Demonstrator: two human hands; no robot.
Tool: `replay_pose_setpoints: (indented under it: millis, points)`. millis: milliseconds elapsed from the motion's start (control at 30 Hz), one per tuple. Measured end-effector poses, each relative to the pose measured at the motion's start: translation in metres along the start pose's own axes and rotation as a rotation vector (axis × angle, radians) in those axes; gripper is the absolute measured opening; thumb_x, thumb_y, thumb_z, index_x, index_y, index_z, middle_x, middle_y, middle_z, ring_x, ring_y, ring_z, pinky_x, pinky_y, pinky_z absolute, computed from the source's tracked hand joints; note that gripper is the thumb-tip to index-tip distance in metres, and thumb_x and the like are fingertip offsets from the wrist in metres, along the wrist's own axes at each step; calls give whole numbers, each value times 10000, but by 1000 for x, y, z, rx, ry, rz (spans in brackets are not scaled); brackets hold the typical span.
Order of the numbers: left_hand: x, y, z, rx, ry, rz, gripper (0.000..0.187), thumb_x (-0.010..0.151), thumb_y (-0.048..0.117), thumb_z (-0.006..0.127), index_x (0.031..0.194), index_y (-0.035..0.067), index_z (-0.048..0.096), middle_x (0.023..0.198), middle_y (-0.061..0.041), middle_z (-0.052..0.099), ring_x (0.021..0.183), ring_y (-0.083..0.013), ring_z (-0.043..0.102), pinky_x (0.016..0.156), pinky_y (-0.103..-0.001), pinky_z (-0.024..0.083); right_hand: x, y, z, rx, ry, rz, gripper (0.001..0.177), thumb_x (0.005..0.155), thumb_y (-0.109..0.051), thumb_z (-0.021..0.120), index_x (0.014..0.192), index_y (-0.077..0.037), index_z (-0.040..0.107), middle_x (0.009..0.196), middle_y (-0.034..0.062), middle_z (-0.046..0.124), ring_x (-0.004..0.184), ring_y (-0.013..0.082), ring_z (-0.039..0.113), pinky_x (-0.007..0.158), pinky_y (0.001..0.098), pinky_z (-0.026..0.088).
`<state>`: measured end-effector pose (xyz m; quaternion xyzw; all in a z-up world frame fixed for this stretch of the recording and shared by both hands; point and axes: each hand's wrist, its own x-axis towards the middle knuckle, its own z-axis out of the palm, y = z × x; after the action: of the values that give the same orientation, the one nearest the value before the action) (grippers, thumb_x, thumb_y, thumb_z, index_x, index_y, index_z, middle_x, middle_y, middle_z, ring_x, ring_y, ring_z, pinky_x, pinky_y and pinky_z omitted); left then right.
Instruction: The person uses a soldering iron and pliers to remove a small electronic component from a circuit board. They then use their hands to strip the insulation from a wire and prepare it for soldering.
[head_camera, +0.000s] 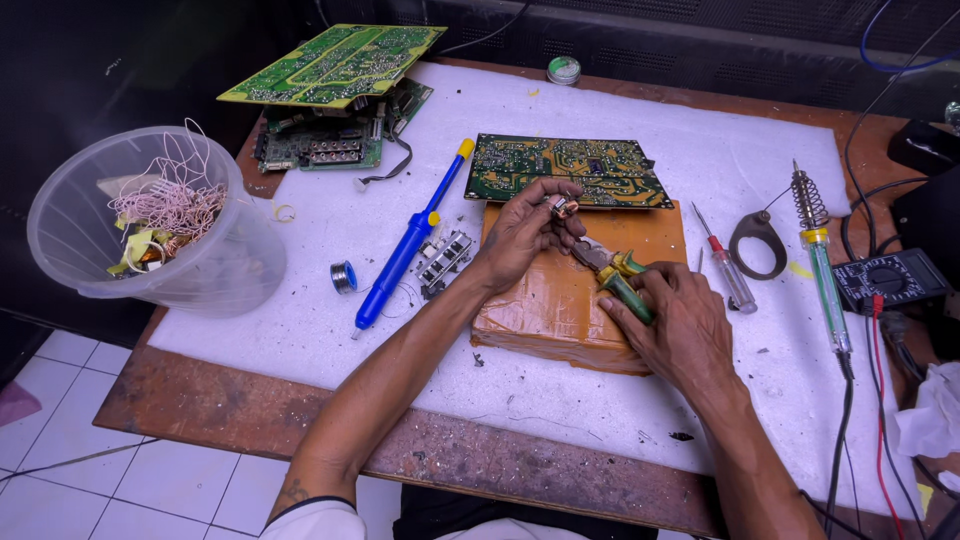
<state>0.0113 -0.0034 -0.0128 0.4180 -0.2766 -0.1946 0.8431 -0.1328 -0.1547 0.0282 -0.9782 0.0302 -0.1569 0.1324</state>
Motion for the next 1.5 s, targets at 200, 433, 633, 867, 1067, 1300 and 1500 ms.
replay_pose_setpoints:
  millis: [200, 433, 633, 867, 1067, 1300, 1500]
  points:
    - [0, -3, -6, -169, -52, -81, 335, 882, 234, 421, 1114, 3, 490, 798, -176, 644, 696, -152, 661, 611, -222, 562, -10, 8, 20, -110, 207, -101, 242, 853, -377, 551, 937, -155, 596, 1164, 64, 489, 995, 334, 547, 775, 438, 454]
    - [-9, 8, 10, 16, -71, 24, 327, 867, 173, 533, 1118, -36, 516, 797, -120, 618, 727, -113, 625, 645, -209, 550, -7, 45, 34, -22, 330, -143, 182, 864, -355, 583, 906, -179, 594, 790, 14, 505, 843, 255, 596, 697, 368, 486]
    - [-13, 16, 22, 124, -50, 223, 258, 890, 167, 566, 1063, -22, 591, 1009, -150, 592, 805, -138, 608, 671, -227, 553, -4, 22, -21, 274, 77, 133, 317, 803, -341, 674, 745, -80, 505, 591, 115, 507, 631, 343, 573, 589, 411, 427]
    - [-13, 11, 16, 60, 13, 238, 307, 709, -6, 726, 963, -73, 568, 818, -161, 622, 703, -146, 643, 588, -194, 568, -4, -14, -57, 411, -233, 135, 127, 789, -144, 588, 903, -89, 586, 683, 177, 631, 712, 400, 627, 630, 456, 458]
    - [-18, 14, 26, 67, 49, 205, 205, 703, 12, 731, 863, -48, 617, 684, -97, 611, 605, -95, 623, 516, -181, 552, 0, -25, -68, 535, -313, 155, 128, 789, -106, 585, 898, -41, 596, 647, 153, 578, 621, 284, 575, 588, 401, 445]
    - [-15, 5, 24, 59, 39, 235, 183, 699, 13, 737, 833, -47, 628, 657, -92, 594, 594, -76, 600, 501, -159, 515, -7, -23, -66, 477, -325, 210, 162, 794, -142, 594, 937, -67, 599, 637, 161, 579, 599, 291, 584, 566, 396, 432]
    - [-16, -1, 24, 129, -5, 218, 157, 715, 69, 735, 802, -11, 632, 648, -53, 574, 604, -48, 575, 506, -134, 497, -10, -20, -67, 491, -333, 192, 151, 796, -141, 585, 924, -63, 607, 644, 142, 571, 599, 255, 557, 564, 382, 437]
